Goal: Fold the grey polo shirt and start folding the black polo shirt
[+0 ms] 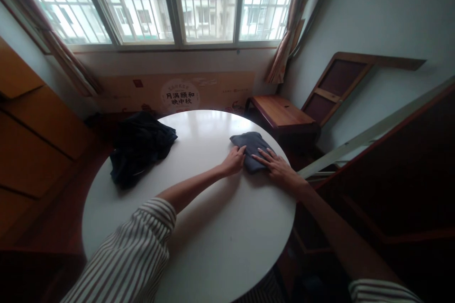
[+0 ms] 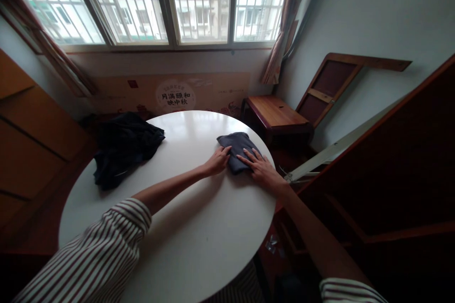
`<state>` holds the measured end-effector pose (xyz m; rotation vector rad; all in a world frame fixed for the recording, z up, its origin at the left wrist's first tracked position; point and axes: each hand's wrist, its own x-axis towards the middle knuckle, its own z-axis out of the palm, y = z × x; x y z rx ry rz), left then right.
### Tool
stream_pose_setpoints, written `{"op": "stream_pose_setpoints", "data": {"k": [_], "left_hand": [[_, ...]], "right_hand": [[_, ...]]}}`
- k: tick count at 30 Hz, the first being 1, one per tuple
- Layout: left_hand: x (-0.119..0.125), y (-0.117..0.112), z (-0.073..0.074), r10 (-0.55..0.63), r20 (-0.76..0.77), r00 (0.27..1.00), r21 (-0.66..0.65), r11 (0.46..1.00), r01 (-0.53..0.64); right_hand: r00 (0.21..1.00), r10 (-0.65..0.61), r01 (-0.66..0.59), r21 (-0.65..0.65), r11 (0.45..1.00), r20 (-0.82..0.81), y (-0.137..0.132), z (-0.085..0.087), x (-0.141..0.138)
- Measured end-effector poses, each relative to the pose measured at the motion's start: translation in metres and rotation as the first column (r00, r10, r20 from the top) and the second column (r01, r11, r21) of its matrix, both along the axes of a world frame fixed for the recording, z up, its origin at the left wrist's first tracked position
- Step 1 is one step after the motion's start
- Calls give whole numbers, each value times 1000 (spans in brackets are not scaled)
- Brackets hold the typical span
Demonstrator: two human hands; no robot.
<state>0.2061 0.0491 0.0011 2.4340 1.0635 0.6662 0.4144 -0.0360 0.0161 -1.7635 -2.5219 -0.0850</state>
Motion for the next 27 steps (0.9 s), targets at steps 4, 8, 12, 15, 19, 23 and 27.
{"op": "stream_pose_setpoints", "data": {"k": [4, 8, 12, 15, 19, 23, 27], "left_hand": [[24, 16, 1, -4, 1, 1000, 8, 1000, 4], [20, -9, -3, 103, 3, 995, 59, 993, -103], [14, -40, -9, 28, -1, 1000, 116, 993, -27], [16, -47, -11, -64, -82, 995, 178, 981, 78], [20, -52, -10, -162, -168, 972, 296, 932, 207], [26, -58, -11, -193, -173, 966, 300, 924, 238], [34, -46, -10, -212, -168, 963, 309, 916, 256]], "right_hand": [[996, -84, 84, 23, 996, -7, -2, -7, 5], [993, -112, 110, -58, 992, -35, -7, -5, 4], [975, -89, 64, -124, 990, -206, 19, 12, 3], [969, -102, 64, -167, 984, -226, 57, 21, -9], [988, -122, 98, -215, 972, -97, 99, 18, -37], [983, -178, 162, -218, 962, -52, 117, 14, -55], [969, -244, 232, -222, 947, -30, 128, 11, -54]]}}
